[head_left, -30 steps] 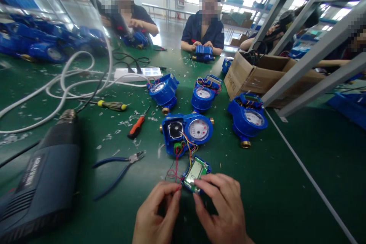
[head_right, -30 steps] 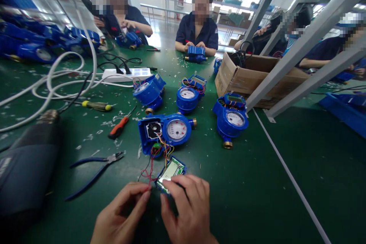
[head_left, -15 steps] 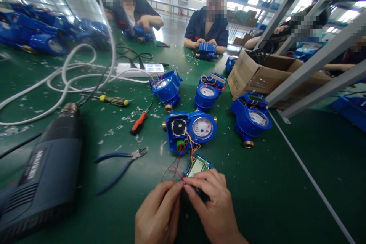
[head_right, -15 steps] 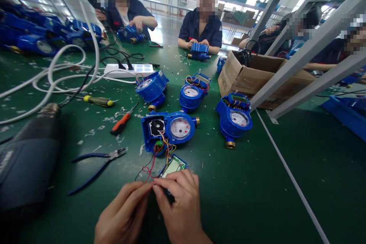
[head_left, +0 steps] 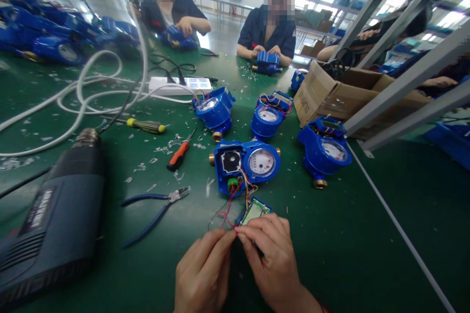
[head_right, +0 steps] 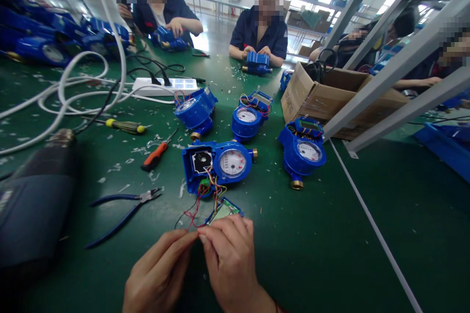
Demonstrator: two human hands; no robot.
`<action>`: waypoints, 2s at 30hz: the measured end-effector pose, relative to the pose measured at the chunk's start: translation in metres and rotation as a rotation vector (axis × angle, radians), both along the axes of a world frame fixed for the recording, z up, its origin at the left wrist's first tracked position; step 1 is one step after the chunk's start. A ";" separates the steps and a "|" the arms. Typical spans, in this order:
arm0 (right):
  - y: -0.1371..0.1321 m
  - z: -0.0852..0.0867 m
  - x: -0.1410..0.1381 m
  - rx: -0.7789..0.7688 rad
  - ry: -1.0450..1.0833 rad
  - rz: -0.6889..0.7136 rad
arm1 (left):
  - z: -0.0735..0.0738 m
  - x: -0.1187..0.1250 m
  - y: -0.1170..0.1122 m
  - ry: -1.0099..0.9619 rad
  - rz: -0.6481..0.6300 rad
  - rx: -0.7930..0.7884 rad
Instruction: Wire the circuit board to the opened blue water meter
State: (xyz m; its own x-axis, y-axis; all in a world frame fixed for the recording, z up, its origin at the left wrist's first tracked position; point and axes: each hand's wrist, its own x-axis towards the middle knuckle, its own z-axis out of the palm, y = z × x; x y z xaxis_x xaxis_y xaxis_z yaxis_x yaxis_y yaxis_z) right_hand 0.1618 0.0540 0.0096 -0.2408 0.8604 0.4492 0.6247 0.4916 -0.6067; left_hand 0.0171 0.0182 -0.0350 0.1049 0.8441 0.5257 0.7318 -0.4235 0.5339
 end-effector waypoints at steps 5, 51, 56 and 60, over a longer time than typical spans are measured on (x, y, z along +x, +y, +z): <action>0.000 -0.005 -0.001 -0.010 0.005 -0.009 | 0.000 0.000 0.000 -0.012 0.002 0.008; 0.030 0.006 -0.003 -0.204 -0.226 0.227 | 0.024 -0.018 0.017 -0.567 0.035 -0.792; 0.029 0.005 -0.003 -0.238 -0.119 0.151 | 0.016 -0.011 0.014 -0.472 0.147 -0.580; 0.027 0.003 -0.005 -0.232 -0.070 0.105 | 0.014 -0.003 0.006 -0.120 0.263 -0.067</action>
